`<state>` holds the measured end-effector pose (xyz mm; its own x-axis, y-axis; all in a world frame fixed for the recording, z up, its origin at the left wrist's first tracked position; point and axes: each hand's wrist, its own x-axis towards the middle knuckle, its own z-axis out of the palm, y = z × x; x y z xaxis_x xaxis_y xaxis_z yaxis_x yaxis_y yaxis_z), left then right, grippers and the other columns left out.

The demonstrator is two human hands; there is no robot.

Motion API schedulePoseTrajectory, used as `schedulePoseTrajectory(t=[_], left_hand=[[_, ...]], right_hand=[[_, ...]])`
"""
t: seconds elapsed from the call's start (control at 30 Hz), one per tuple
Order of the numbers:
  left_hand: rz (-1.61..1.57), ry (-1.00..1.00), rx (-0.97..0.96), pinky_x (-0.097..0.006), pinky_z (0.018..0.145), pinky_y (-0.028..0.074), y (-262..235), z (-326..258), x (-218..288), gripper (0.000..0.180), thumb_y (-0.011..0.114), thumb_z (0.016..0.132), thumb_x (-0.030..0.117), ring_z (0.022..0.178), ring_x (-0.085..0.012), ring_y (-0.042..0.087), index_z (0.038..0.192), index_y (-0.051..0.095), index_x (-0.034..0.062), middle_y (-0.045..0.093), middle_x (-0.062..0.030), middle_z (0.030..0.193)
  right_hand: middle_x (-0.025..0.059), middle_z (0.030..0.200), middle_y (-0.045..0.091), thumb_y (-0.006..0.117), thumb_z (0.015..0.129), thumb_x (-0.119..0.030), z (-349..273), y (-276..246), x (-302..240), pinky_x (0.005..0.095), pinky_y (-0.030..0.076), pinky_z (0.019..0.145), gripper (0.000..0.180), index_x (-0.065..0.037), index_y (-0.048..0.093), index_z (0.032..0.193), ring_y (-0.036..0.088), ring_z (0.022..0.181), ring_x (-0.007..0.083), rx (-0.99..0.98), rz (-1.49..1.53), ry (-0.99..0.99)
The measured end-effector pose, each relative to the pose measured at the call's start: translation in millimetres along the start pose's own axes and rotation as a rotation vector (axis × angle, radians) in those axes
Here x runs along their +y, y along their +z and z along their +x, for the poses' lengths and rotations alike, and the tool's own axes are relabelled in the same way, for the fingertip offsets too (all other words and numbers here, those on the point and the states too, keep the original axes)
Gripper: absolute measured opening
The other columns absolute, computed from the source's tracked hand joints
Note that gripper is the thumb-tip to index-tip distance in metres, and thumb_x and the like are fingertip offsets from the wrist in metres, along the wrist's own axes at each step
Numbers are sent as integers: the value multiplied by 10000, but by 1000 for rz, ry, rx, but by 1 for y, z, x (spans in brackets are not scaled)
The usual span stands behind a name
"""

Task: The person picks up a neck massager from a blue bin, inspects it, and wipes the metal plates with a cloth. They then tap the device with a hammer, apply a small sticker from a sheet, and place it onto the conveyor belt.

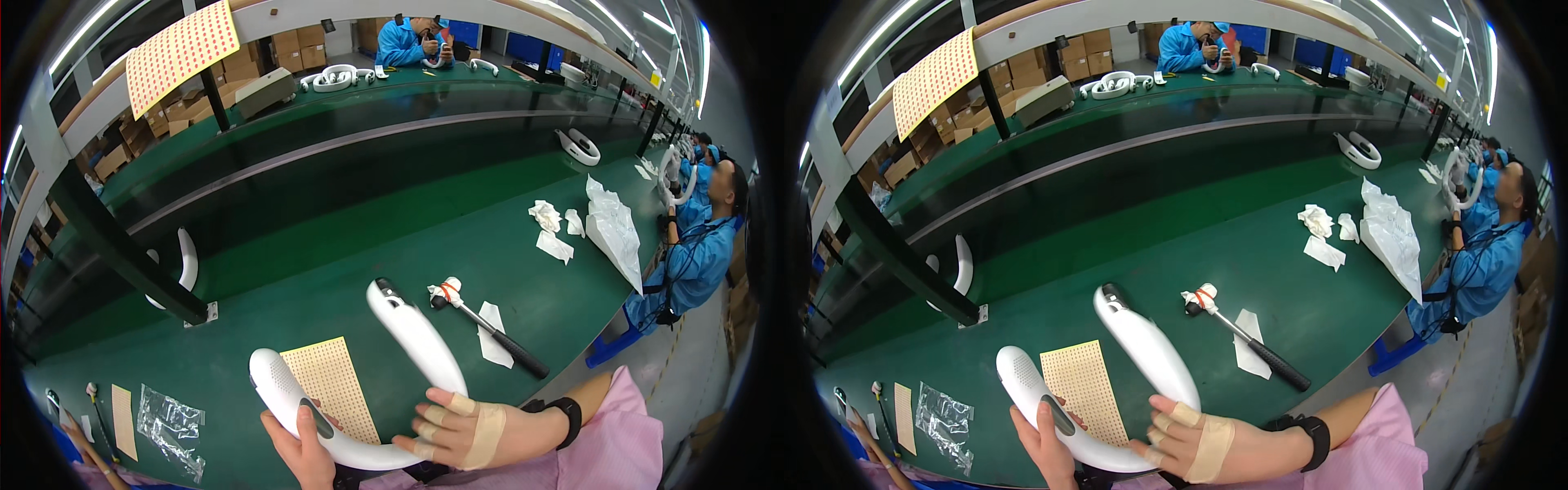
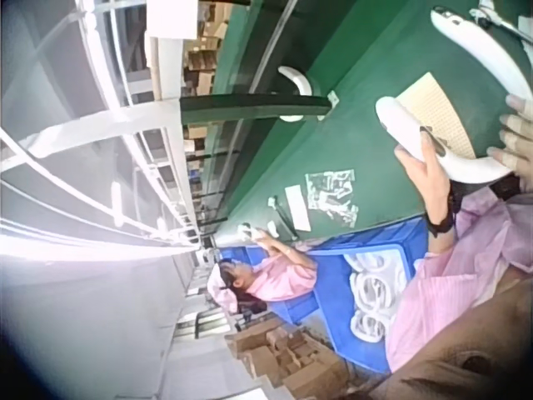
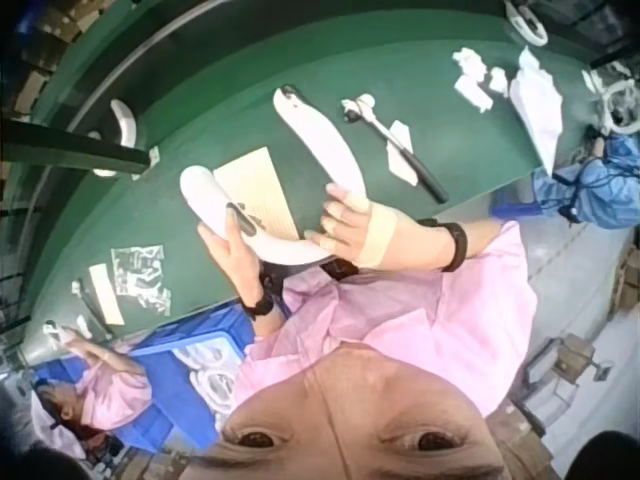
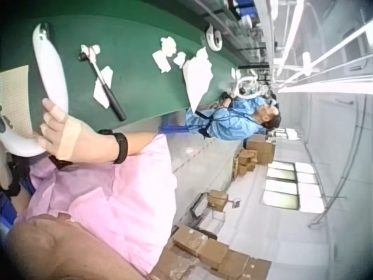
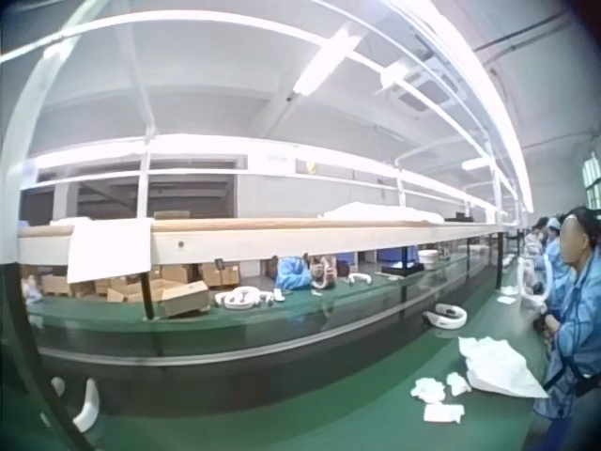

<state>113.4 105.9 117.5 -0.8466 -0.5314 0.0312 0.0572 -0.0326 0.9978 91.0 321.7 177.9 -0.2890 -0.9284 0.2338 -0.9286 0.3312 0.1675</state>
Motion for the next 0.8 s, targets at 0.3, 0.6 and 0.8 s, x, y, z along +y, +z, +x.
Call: schedulePoseTrajectory(t=[0.3,0.6,0.8], left_hand=[[-18,30,-236,-309,792,493,-25,-10,40,438,416,952,156,1004,-246,571,1339,297,-11,492,-194,1217],[151,-112,323,-296,793,475,-131,-113,50,291,477,906,74,918,-204,600,1175,500,-34,621,-149,1008],[425,-146,905,-276,714,498,-221,-163,61,245,462,921,123,834,-172,632,1090,559,-25,662,-125,883]], right_hand=[[64,784,571,618,734,-136,31,-16,108,395,426,893,233,-57,594,952,578,832,244,-75,131,52],[150,975,605,670,659,-13,69,115,287,392,454,833,324,-26,607,977,564,952,332,19,232,236],[194,1049,584,614,688,79,-26,203,413,390,420,892,452,14,545,1129,542,1013,349,-37,193,417]])
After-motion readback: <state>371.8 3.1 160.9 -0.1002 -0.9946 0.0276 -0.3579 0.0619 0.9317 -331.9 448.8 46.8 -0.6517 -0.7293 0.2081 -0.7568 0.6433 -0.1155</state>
